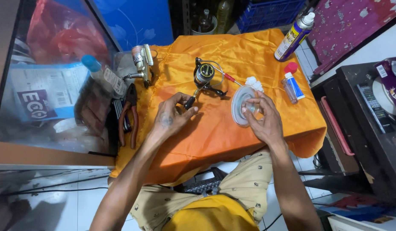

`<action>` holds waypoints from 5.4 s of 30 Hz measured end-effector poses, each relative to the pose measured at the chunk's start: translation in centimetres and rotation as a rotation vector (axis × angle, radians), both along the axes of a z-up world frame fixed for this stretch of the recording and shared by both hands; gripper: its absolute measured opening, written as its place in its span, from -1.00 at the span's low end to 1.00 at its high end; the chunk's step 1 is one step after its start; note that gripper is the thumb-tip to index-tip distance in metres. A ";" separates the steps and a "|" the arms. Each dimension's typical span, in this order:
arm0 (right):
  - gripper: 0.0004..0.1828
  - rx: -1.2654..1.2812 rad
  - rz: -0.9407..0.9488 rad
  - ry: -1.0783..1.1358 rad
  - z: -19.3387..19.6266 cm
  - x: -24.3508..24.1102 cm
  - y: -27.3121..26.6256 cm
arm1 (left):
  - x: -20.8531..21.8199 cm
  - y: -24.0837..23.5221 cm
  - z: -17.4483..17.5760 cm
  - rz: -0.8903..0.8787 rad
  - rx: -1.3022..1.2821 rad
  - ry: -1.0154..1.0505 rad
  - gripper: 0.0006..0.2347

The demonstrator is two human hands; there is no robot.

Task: The person sits at a table and works on a fishing reel, using a screwdriver to adjust parts and a tube of lubricant to apply grease. They handle the reel with both hands, turning the handle and manipulating the spool area.

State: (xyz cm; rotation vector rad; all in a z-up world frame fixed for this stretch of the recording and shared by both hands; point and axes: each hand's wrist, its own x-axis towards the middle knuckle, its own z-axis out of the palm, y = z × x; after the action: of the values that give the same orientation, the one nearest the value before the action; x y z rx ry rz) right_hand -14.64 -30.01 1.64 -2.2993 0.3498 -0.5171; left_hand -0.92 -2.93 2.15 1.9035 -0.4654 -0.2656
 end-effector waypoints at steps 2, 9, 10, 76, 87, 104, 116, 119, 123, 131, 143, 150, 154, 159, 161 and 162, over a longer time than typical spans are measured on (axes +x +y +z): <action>-0.63 -0.052 -0.030 0.089 0.5 -0.2 -0.3 | -0.2 -0.2 0.2 0.002 -0.028 -0.015 -0.76; -0.62 -0.249 -0.064 0.279 -2.1 -0.2 -1.4 | -1.1 -1.3 0.0 -0.026 -0.148 0.003 -0.75; -0.62 -0.250 -0.064 0.277 -1.4 -0.1 -1.0 | -1.1 -1.4 0.2 -0.025 -0.149 0.001 -0.75; -0.79 0.546 0.258 -0.067 2.0 4.5 8.0 | 7.5 -5.4 -2.5 -0.290 -0.164 -0.383 -0.52; -0.83 0.096 0.370 -0.096 5.6 4.8 6.5 | 9.6 -4.3 -0.5 -0.190 -0.193 -0.666 -0.54; -0.86 0.130 0.555 -0.074 9.5 10.0 3.9 | 5.8 -2.5 5.3 -0.308 0.052 -0.683 -0.58; -0.81 0.263 0.584 -0.001 4.8 13.4 3.5 | 6.9 -1.9 3.3 -0.368 -0.165 -0.522 -0.54; -0.89 0.106 0.582 -0.032 2.9 13.2 2.9 | 7.2 -1.4 3.6 -0.334 -0.221 -0.441 -0.54; -0.95 -0.073 0.560 -0.077 2.6 12.1 3.1 | 7.1 -0.9 3.8 -0.304 -0.171 -0.397 -0.53; -0.92 -0.115 0.621 0.004 8.3 9.7 5.8 | 6.5 0.0 4.5 -0.261 -0.060 -0.322 -0.53; -0.92 -0.111 0.668 -0.141 7.3 13.9 4.7 | 5.6 0.1 7.0 -0.302 0.042 -0.433 -0.54; -0.90 -0.052 0.732 -0.214 6.4 16.4 4.4 | 6.8 -0.1 4.1 -0.324 0.056 -0.428 -0.53; -0.92 0.059 0.719 -0.239 4.8 16.8 4.8 | 6.4 0.2 5.0 -0.331 0.002 -0.396 -0.55; -0.90 0.269 0.597 -0.231 2.1 16.9 4.5 | 7.8 -0.5 1.8 -0.319 -0.140 -0.293 -0.55; -0.90 0.326 0.616 -0.211 1.2 16.9 4.8 | 7.7 -0.5 2.0 -0.288 -0.166 -0.268 -0.56; -0.91 0.383 0.633 -0.190 0.7 16.8 5.0 | 7.5 -0.4 2.1 -0.258 -0.191 -0.242 -0.57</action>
State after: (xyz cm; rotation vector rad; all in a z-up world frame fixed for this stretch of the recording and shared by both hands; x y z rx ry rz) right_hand 2.12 -25.00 2.31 -1.8320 -0.3426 -0.3038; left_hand 6.63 -3.36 4.26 1.6948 -0.8717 -0.1527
